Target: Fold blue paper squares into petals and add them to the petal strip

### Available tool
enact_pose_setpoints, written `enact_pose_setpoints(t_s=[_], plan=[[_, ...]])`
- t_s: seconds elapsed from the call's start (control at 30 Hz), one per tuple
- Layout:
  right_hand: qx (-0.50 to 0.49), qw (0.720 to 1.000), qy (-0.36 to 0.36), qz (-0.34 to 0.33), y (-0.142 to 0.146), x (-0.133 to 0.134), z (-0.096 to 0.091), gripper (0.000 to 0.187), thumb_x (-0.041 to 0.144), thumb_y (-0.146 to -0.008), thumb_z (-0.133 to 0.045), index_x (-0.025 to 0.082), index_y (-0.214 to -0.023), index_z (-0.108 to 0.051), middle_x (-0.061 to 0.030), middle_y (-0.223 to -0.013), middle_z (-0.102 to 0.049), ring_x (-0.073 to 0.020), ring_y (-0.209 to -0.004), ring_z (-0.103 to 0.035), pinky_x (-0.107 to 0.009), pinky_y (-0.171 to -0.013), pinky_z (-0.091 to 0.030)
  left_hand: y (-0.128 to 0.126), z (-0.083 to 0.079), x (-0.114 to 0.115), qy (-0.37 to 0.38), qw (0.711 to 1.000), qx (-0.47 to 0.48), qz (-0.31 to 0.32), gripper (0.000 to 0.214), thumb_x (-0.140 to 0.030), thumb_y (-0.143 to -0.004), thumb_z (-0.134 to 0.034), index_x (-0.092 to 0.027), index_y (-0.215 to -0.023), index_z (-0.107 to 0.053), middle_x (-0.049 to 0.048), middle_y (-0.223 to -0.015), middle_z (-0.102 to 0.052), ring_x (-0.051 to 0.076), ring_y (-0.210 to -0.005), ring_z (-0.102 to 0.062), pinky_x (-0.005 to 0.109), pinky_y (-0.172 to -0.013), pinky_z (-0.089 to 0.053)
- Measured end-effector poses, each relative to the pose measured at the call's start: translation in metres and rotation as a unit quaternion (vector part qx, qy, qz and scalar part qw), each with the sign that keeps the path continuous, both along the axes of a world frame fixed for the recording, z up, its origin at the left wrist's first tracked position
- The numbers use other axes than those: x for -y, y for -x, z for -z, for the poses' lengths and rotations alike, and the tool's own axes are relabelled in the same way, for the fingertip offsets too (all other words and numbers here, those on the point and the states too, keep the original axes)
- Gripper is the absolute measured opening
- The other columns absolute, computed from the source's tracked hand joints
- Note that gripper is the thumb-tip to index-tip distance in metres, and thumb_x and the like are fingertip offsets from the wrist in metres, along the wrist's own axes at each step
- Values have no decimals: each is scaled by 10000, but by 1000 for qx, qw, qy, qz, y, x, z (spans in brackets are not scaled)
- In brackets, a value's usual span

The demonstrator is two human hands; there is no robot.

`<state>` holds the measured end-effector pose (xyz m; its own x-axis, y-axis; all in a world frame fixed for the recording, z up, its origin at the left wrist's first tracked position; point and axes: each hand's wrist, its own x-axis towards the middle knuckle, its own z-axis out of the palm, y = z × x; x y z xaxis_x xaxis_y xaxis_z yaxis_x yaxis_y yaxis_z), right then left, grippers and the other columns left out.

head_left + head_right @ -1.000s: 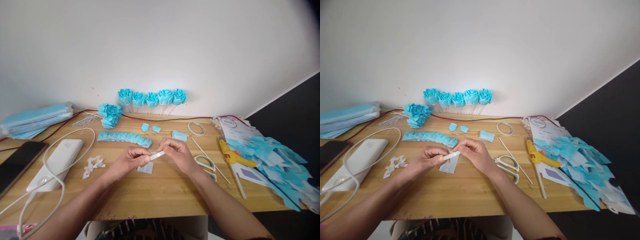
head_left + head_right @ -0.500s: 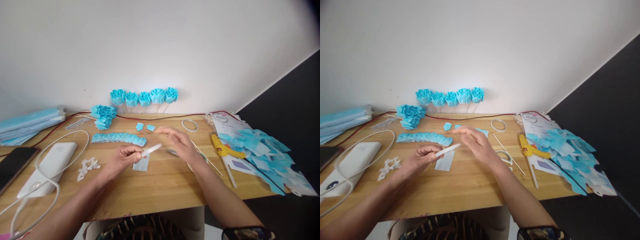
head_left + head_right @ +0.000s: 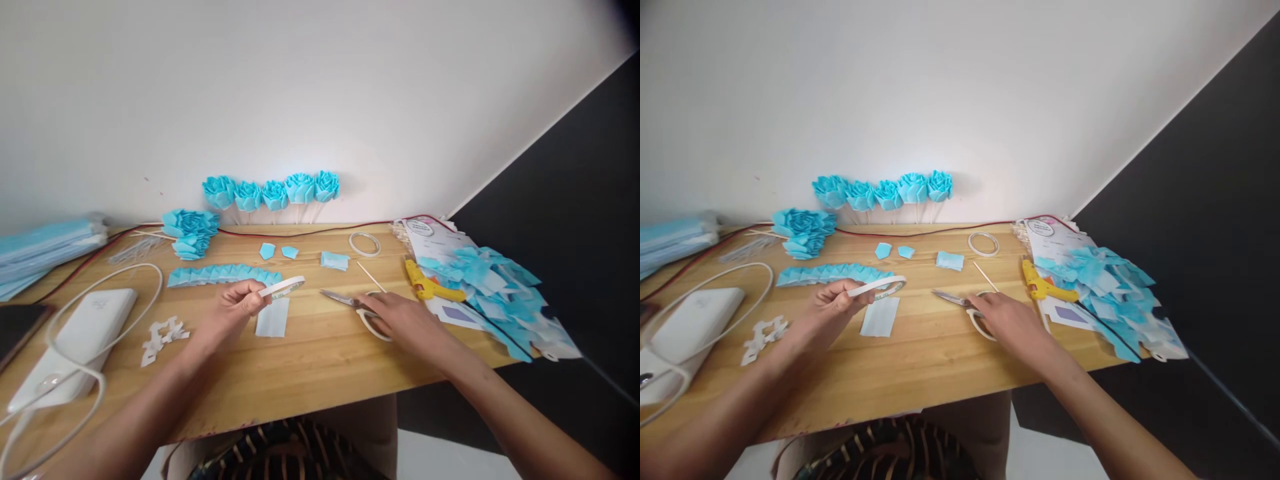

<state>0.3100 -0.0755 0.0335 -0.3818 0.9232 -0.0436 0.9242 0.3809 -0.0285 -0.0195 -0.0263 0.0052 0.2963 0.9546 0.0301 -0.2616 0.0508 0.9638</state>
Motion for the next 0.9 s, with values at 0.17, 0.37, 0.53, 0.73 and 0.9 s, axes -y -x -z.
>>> enact_pose_setpoints(t_s=[0.17, 0.37, 0.53, 0.73, 0.9], plan=[[-78, 997, 9, -20, -4, 0, 0, 470, 125, -800, -530, 273, -1245, -546, -89, -1129, -638, -254, -1018, -616, -374, -813, -511, -4, -6, 0, 1, 997, 77, 6, 376, -523, -714, -718, -152, -679, -669, 21, -660, -590, 139, -665, -504, 265, -655, -374], [-410, 889, 166, 120, 15, 5, -23, 625, 321, -657, -755, 263, -1240, -540, -66, -1072, -629, -258, -971, -625, -384, -862, -494, -7, -6, -1, -11, 994, 110, -6, 418, -541, -705, -715, -138, -631, -636, -13, -546, -498, 120, -610, -445, 267, -682, -376], [-617, 683, 383, 80, 64, 18, -20, 684, 548, -545, -816, 210, -1099, -599, -60, -885, -627, -212, -832, -601, -342, -733, -493, -7, -4, -2, -23, 991, 131, -11, 391, -520, -718, -714, -146, -631, -640, -22, -546, -467, 116, -603, -425, 278, -696, -382], [-651, 592, 475, -23, 97, 17, -16, 760, 655, -557, -756, 200, -1129, -549, -57, -896, -630, -155, -787, -561, -271, -702, -409, -5, -1, -3, -40, 992, 114, -27, 373, -514, -726, -710, -150, -656, -664, -21, -556, -456, 125, -623, -451, 269, -674, -380], [-692, 632, 348, 12, 105, 5, -27, 635, 628, -666, -705, 211, -1108, -518, -22, -797, -615, -129, -662, -526, -252, -585, -375, -2, -1, -1, -100, 994, 40, -32, 339, -488, -719, -726, -156, -698, -664, 4, -637, -541, 139, -659, -483, 269, -651, -376]])
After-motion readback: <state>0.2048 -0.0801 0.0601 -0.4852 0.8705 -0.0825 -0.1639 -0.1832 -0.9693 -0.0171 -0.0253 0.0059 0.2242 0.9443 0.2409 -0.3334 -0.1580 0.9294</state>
